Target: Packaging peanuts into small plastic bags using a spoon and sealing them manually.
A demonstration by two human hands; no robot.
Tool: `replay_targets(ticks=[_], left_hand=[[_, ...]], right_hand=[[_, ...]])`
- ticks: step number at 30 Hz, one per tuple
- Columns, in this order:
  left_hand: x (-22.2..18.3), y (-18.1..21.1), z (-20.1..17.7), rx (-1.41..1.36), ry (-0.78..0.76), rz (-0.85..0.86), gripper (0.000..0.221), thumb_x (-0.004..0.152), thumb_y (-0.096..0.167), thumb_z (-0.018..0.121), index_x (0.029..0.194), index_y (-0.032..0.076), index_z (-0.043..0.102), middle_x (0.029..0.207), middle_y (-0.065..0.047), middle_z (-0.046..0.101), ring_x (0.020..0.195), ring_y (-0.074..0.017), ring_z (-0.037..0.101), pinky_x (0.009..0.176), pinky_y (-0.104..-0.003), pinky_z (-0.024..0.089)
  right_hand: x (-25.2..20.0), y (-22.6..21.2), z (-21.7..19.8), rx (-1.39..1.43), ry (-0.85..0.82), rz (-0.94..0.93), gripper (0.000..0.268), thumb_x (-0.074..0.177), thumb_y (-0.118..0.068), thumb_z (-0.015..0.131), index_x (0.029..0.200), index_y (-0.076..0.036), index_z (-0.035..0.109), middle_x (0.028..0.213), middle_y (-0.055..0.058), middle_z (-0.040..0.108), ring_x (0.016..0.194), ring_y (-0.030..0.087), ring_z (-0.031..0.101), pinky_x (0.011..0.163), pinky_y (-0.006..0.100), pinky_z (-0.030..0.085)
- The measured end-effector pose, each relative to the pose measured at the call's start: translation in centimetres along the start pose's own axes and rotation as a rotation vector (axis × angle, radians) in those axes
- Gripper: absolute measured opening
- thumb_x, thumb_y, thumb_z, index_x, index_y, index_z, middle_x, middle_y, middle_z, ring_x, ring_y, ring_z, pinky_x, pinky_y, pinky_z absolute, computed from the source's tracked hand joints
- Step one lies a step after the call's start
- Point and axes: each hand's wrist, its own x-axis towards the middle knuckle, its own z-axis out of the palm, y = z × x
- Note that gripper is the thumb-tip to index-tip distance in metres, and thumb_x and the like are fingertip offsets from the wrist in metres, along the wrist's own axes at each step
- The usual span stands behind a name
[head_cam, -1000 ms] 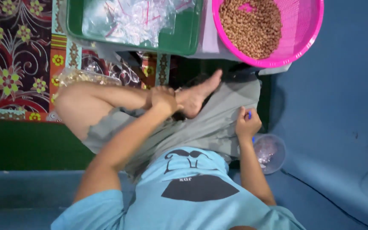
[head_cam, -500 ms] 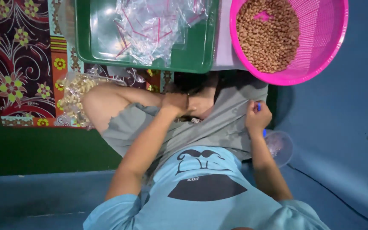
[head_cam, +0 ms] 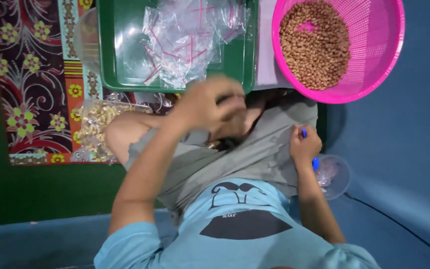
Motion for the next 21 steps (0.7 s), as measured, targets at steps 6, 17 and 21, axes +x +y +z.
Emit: replay_targets(ticks=[6,17,21], left_hand=[[3.3,-7.2,-4.7,0.842,0.470,0.065,0.035,0.080,0.009,0.074,0.114,0.006,0.063,0.110,-0.011,0.062,0.104,-0.0343,0.059,0.085,-0.043,0.051],[3.4,-11.4,-4.3,1.041,0.451,-0.073,0.008,0.079,0.007,0.070,0.086,0.008,0.066,0.098,-0.011,0.063,0.095,-0.0337,0.060,0.081,-0.040,0.054],[3.1,-11.5,-5.2,1.051,0.484,-0.007,0.007,0.079,0.010,0.077,0.083,0.011,0.072,0.087,-0.006,0.064,0.085,-0.0286,0.064,0.074,-0.037,0.053]], right_hand=[[1.5,-1.1,-0.3,0.016,-0.035,-0.088,0.022,0.094,-0.023,0.072,0.080,-0.006,0.065,0.067,0.007,0.062,0.057,0.031,0.056,0.059,0.041,0.047],[1.1,0.5,-0.5,0.111,-0.031,0.021,0.028,0.094,-0.024,0.071,0.075,-0.005,0.063,0.065,0.008,0.060,0.055,0.030,0.052,0.058,0.041,0.044],[1.3,1.3,0.6,0.005,-0.102,0.080,0.028,0.093,-0.032,0.071,0.074,-0.011,0.064,0.067,0.009,0.064,0.063,0.036,0.063,0.062,0.046,0.051]])
